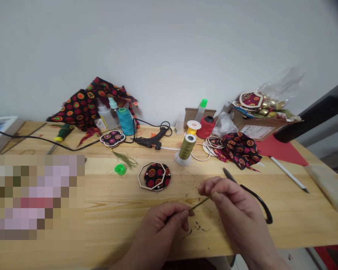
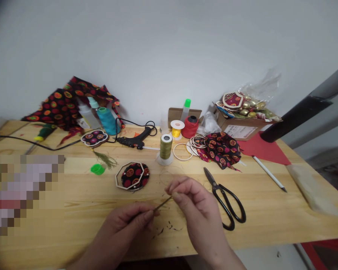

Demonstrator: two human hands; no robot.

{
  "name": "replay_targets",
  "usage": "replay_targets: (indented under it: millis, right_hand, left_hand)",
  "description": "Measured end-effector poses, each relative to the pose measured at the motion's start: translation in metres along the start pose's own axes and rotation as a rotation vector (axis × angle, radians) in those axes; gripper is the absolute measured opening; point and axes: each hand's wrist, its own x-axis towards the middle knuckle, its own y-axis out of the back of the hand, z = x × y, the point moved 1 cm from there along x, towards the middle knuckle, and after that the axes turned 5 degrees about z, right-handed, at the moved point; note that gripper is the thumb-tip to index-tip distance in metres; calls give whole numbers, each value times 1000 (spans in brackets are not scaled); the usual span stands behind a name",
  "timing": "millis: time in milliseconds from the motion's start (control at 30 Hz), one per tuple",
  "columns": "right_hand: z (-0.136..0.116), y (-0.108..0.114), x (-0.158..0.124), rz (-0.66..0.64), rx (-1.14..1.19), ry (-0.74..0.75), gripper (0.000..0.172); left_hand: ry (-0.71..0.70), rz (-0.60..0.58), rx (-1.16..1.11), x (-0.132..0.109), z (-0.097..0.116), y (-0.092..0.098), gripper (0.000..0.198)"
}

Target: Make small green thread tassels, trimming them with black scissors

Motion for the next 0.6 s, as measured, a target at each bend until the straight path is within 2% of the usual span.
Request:
replay_targets:
  millis: [367,600]
  right_hand:
    - [-43,13,7,167,-139,254,10]
    - [-63,16,7,240,-254,403,17]
  left_hand:
    - [50,106,18,3,-3,4,23]
    - [-22,150,-34,5,-2,6,17]
